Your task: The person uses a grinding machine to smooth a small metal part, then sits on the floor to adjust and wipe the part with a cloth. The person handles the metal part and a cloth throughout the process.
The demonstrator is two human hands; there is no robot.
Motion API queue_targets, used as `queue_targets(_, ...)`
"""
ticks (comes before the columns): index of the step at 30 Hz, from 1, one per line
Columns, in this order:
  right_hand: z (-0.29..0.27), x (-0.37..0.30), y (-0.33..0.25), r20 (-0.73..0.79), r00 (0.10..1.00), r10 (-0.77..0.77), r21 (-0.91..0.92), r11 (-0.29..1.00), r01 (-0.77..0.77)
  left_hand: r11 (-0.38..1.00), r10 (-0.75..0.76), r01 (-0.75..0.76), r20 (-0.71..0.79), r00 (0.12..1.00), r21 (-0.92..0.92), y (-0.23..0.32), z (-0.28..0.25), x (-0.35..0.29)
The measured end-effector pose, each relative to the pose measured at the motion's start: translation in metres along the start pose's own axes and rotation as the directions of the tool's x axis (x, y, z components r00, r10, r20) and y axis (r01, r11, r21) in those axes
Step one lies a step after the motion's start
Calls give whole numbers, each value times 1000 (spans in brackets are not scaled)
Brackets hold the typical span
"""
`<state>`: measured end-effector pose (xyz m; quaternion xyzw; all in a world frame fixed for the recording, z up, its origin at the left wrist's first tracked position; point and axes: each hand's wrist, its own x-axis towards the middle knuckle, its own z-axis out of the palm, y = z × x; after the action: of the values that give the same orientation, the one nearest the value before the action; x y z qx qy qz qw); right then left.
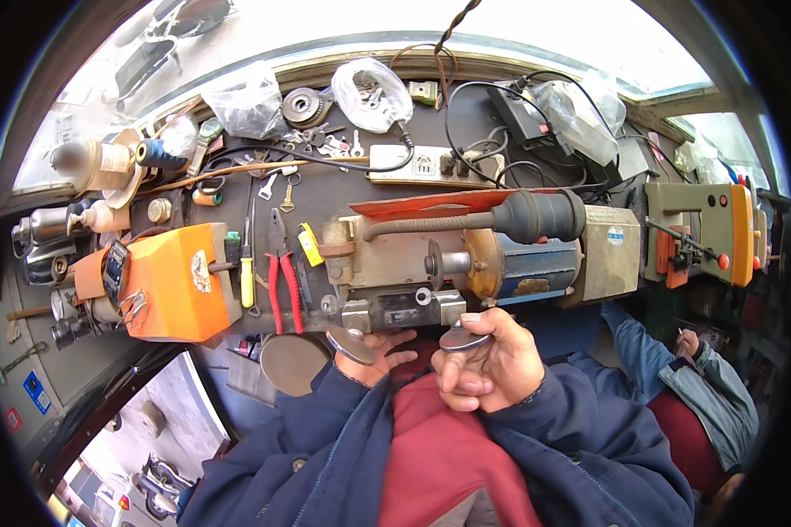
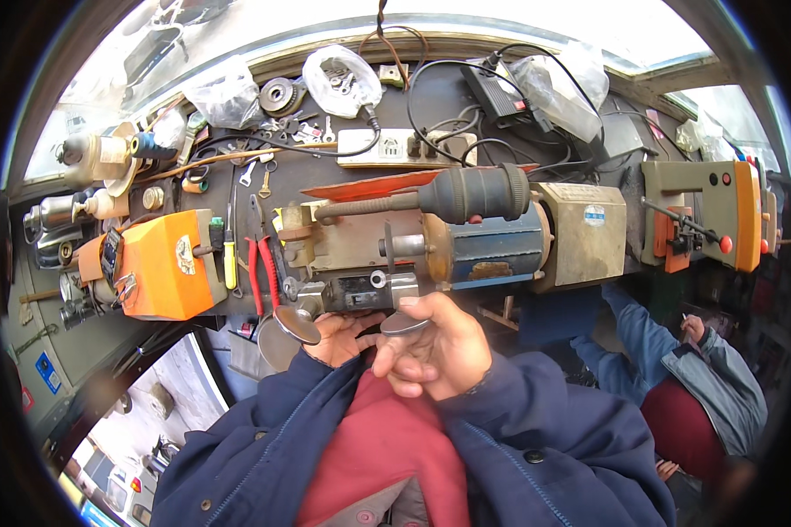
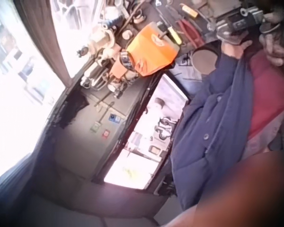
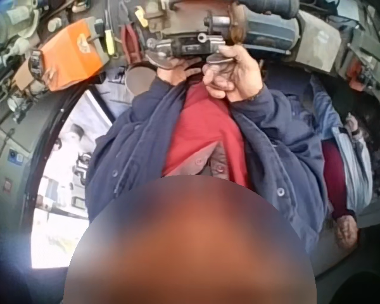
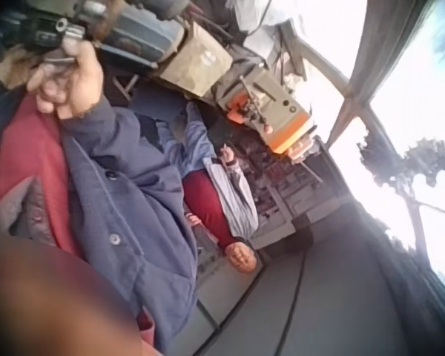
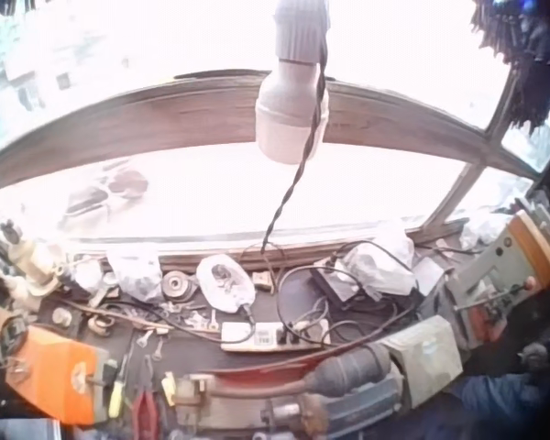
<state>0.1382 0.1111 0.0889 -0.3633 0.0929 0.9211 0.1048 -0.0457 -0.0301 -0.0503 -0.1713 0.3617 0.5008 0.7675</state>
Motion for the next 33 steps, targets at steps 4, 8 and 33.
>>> queue_targets(4, -3, 2, 2, 185, 982, -47, 113, 993, 26, 997, -58, 63, 131, 990, -33, 7, -14, 3)
queue_targets(8, -8, -3, 6, 135, 976, -171, -82, 980, 183, 989, -144, 142, 107, 984, 32, 17, -21, 3)
queue_targets(33, -10, 10, 41, 233, 920, -315, 213, 940, 268, 936, -319, 284, 154, 935, 210, 52, -34, 4)
